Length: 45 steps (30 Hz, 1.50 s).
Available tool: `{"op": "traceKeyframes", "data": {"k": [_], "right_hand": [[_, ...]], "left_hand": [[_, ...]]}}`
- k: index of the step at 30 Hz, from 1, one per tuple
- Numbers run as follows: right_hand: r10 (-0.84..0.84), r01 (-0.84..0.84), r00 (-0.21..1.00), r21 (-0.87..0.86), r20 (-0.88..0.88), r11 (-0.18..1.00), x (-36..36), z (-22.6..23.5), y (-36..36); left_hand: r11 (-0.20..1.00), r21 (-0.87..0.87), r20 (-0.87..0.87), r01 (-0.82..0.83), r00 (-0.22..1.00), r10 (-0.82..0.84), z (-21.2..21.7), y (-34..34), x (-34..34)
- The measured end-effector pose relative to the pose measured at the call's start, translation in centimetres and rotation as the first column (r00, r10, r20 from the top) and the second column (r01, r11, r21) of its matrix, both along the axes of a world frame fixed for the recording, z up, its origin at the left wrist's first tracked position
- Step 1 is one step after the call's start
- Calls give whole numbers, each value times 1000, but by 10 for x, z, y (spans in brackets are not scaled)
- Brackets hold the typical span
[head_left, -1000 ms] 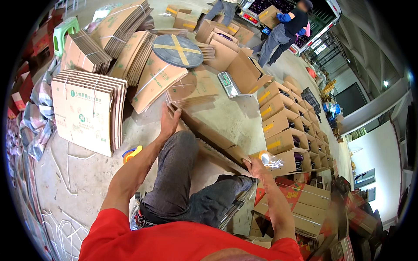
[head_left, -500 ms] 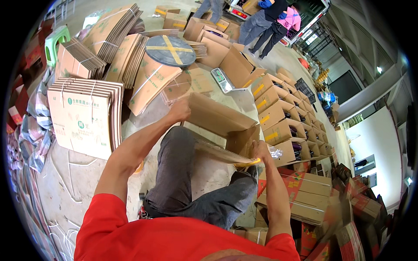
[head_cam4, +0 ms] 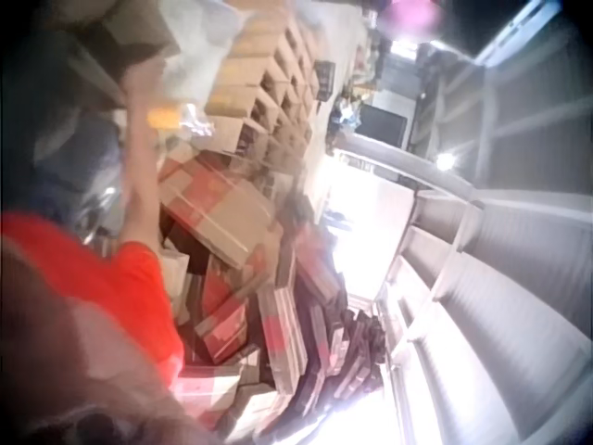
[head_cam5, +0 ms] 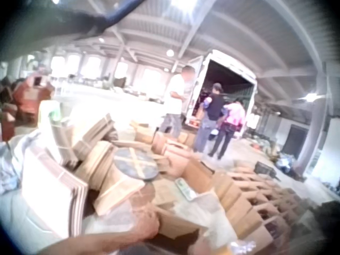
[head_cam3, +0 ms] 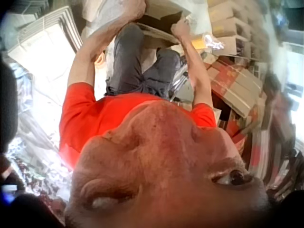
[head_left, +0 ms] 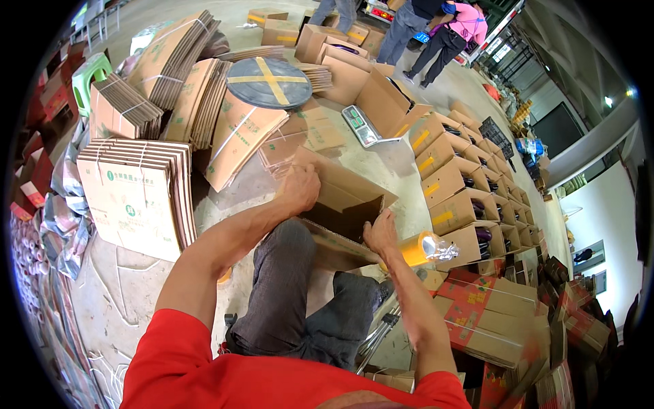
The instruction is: The person assembles flat cardboard boxes by folding the flaps and securing them with yellow packing tape. The person uses a handheld tape dispenser to apply tape to the seams of each box. The person repeats this process for several boxes, stacking the finished ones nearby.
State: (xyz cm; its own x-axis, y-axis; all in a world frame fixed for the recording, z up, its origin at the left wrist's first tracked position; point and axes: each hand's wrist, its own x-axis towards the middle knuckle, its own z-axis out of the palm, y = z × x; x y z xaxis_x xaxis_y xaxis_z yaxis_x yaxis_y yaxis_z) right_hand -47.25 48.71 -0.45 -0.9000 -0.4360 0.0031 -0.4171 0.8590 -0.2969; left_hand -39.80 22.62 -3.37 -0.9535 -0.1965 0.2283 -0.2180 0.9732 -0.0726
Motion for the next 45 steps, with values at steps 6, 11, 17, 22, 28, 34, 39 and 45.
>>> {"op": "traceKeyframes", "data": {"k": [6,11,17,22,28,34,39,45], "right_hand": [[321,-377,907,190,273,906,5,-25,-10],[385,-363,720,-158,577,918,-50,-40,-1],[392,229,640,-652,660,723,-41,-77,20],[584,601,535,-760,611,246,-63,-86,32],[-129,332,941,-791,311,514,-54,-98,81],[103,469,781,-688,616,554,25,-85,49],[137,476,748,-669,649,571,20,-89,54],[111,414,800,-677,589,609,24,-85,39]], "left_hand": [[902,372,259,220,908,-329,3,-15,11],[662,695,264,280,757,-598,30,-41,51],[646,682,177,342,780,-600,50,-46,48],[706,292,-271,645,764,-586,19,-61,20],[775,556,-260,301,948,-182,-32,-45,26],[758,573,-424,311,904,-50,-24,-40,32],[529,837,-288,144,936,202,-40,-41,56],[413,910,-52,18,996,71,-31,-54,63]]}}
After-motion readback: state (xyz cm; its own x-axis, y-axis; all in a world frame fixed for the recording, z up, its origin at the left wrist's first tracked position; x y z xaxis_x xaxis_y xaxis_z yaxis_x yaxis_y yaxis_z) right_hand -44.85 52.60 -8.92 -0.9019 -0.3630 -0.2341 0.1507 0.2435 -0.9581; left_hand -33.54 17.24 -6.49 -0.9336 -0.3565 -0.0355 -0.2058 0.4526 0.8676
